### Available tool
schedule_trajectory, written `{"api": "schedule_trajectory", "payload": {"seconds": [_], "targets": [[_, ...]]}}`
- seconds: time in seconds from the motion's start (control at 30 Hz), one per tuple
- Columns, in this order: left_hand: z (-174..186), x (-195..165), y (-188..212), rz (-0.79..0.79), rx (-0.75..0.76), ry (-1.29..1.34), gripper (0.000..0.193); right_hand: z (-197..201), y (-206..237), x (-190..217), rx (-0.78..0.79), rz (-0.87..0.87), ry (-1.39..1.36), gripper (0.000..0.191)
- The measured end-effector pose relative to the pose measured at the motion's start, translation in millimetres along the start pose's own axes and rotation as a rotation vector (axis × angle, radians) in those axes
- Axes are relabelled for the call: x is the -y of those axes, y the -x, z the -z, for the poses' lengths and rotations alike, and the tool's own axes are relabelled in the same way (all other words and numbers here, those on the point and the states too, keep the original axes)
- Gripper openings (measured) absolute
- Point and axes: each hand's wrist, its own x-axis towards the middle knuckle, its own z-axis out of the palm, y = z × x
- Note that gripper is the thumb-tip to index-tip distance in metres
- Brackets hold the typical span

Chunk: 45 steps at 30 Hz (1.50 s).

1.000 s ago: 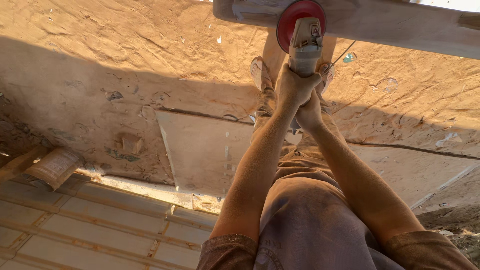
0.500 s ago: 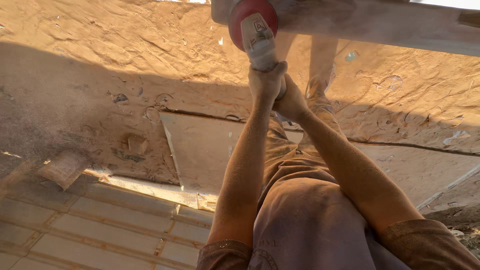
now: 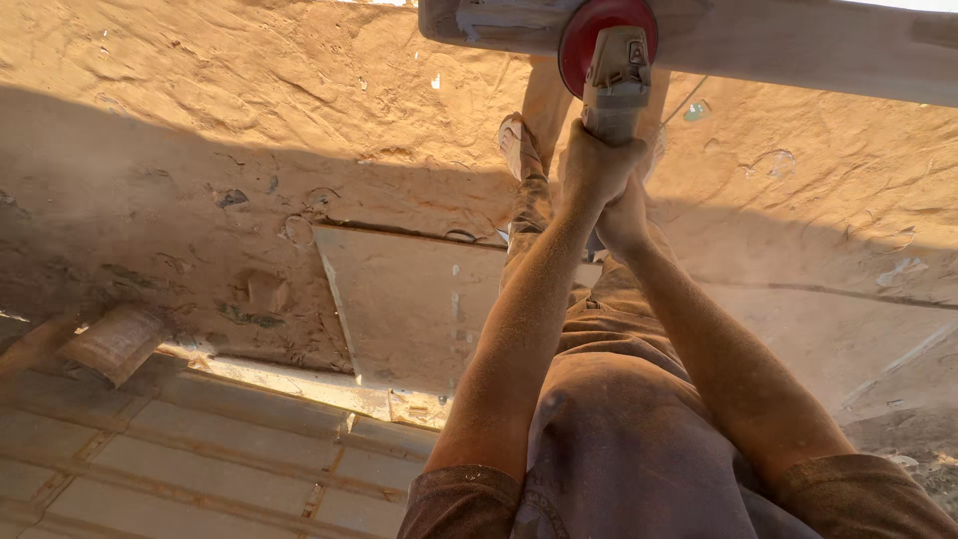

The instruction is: The person uses an angle grinder with a sanding disc to sand wooden chair frames and planks, moving the tool along the wood surfaces while standing in a dusty outdoor workshop. They reposition the workpiece and continue sanding different parts throughout the clip.

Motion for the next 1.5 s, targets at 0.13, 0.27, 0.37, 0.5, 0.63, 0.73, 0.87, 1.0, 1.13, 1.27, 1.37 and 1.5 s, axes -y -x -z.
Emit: {"api": "schedule_trajectory", "payload": {"seconds": [0.13,0.27,0.37,0.5,0.63,0.73,0.87,1.0,1.13,1.27,1.37,1.5], "targets": [[5,-4,-11,-0.057,0.007,-0.016,0.078,-11,-12,8,0.000,-0.005,-0.075,0.053],[57,14,-30,-0.033,-0.195,0.038,0.081,-45,-38,19,0.118,-0.114,0.148,0.077],[86,19,-42,-0.098,-0.238,0.206,0.068,-66,-46,27,0.143,-0.099,0.170,0.083],[83,10,-45,-0.104,-0.254,0.194,0.068,-63,-52,30,0.142,-0.103,0.106,0.083],[48,1,-25,-0.066,-0.157,0.114,0.065,-37,-37,18,0.114,-0.082,0.281,0.071],[25,-5,-12,-0.074,-0.133,0.057,0.067,-18,-19,3,0.070,-0.059,-0.076,0.066],[-4,-14,-1,-0.068,-0.022,-0.038,0.070,-6,-9,-9,-0.063,-0.065,-0.152,0.060],[-30,-19,0,-0.090,0.095,-0.132,0.074,12,0,-13,-0.141,-0.091,-0.166,0.058],[-27,-12,-13,-0.108,0.106,-0.129,0.077,7,-8,-16,-0.182,0.105,-0.014,0.052],[28,5,-36,-0.118,-0.094,-0.010,0.077,-33,-31,-11,-0.017,-0.032,-0.082,0.066],[67,19,-41,-0.144,-0.215,0.115,0.068,-60,-42,2,0.083,-0.048,0.021,0.076],[67,31,-26,-0.146,-0.224,0.211,0.063,-58,-29,13,0.111,-0.083,0.068,0.089]]}}
